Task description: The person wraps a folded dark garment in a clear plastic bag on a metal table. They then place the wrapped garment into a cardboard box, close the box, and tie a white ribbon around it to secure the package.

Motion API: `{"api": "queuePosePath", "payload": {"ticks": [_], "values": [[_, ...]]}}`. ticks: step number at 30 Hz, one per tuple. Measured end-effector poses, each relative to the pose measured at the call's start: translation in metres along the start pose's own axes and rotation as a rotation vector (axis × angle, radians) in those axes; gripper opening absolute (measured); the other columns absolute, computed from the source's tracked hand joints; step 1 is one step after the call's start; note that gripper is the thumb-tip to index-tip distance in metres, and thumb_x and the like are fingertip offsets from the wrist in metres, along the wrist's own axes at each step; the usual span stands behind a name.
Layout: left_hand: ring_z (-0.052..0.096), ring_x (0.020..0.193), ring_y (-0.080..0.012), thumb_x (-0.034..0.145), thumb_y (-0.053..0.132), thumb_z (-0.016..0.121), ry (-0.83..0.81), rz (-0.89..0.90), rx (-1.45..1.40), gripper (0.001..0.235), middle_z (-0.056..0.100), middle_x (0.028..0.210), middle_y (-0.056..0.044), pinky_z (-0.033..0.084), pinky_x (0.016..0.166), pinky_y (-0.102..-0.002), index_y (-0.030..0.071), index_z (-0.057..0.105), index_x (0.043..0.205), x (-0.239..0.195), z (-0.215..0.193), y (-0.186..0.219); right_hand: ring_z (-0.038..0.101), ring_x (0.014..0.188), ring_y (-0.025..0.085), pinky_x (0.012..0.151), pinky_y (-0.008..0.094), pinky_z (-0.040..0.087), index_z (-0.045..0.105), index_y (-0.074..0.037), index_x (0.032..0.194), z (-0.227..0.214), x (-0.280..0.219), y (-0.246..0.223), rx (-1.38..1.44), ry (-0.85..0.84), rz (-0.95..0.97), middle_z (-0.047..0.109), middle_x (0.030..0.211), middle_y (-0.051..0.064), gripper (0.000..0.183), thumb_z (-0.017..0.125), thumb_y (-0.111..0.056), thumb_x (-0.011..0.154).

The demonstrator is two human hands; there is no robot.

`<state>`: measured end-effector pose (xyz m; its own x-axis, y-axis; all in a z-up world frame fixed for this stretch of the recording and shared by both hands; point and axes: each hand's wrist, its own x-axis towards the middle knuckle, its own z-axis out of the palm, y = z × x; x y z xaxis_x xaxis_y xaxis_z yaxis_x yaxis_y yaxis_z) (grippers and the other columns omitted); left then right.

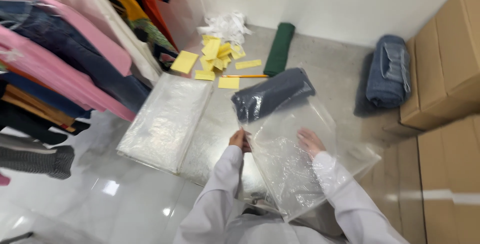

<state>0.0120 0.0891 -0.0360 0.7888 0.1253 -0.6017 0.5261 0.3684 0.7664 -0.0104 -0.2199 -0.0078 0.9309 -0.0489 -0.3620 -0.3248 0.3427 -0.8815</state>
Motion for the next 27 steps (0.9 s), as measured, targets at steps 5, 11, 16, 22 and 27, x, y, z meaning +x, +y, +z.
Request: {"api": "queuePosePath", "payload": {"ticks": [5, 11, 16, 22, 27], "values": [[0.065, 0.059, -0.0290, 0.097, 0.022, 0.066, -0.113, 0.059, -0.076, 0.013, 0.057, 0.086, -0.012, 0.065, 0.048, -0.046, 0.010, 0.063, 0.095, 0.011, -0.004, 0.000, 0.055, 0.132, 0.036, 0.096, 0.044, 0.050, 0.049, -0.010, 0.148, -0.124, -0.033, 0.059, -0.024, 0.100, 0.208, 0.052, 0.147, 0.019, 0.056, 0.064, -0.021, 0.096], [0.066, 0.067, -0.0257, 0.094, 0.017, 0.069, -0.096, 0.059, -0.067, 0.015, 0.055, 0.083, -0.006, 0.066, 0.052, -0.042, 0.009, 0.061, 0.084, -0.011, -0.003, 0.017, 0.066, 0.108, 0.038, 0.095, 0.056, 0.052, 0.063, -0.006, 0.118, -0.172, -0.173, -0.004, 0.130, 0.545, 0.040, 0.067, 0.111, 0.023, 0.022, 0.058, -0.004, 0.096], [0.067, 0.070, -0.0271, 0.094, 0.018, 0.073, -0.092, 0.064, -0.088, 0.019, 0.056, 0.084, -0.006, 0.067, 0.055, -0.045, 0.008, 0.059, 0.084, -0.021, -0.002, 0.025, 0.063, 0.117, 0.029, 0.096, 0.049, 0.050, 0.065, -0.021, 0.128, -0.172, -0.157, -0.052, 0.030, 0.596, 0.010, 0.066, 0.122, 0.011, 0.034, 0.058, -0.044, 0.104], [0.068, 0.066, -0.0267, 0.089, 0.022, 0.080, -0.042, 0.090, -0.098, 0.025, 0.057, 0.080, -0.006, 0.064, 0.050, -0.042, 0.009, 0.060, 0.081, 0.012, -0.020, 0.008, 0.073, 0.074, 0.023, 0.066, 0.029, 0.059, 0.079, -0.011, 0.093, -0.165, -0.113, -0.066, -0.547, 0.571, -0.022, 0.076, 0.082, 0.014, 0.025, 0.090, -0.026, 0.076], [0.062, 0.059, -0.0222, 0.082, 0.027, 0.085, 0.171, 0.233, 0.056, 0.025, 0.060, 0.071, -0.009, 0.058, 0.041, -0.037, 0.010, 0.067, 0.079, 0.028, -0.029, 0.013, 0.073, 0.092, 0.031, 0.078, 0.044, 0.056, 0.078, -0.009, 0.104, -0.185, -0.170, -0.067, -0.587, 0.543, 0.087, 0.077, 0.096, 0.016, 0.029, 0.088, -0.025, 0.082]]}}
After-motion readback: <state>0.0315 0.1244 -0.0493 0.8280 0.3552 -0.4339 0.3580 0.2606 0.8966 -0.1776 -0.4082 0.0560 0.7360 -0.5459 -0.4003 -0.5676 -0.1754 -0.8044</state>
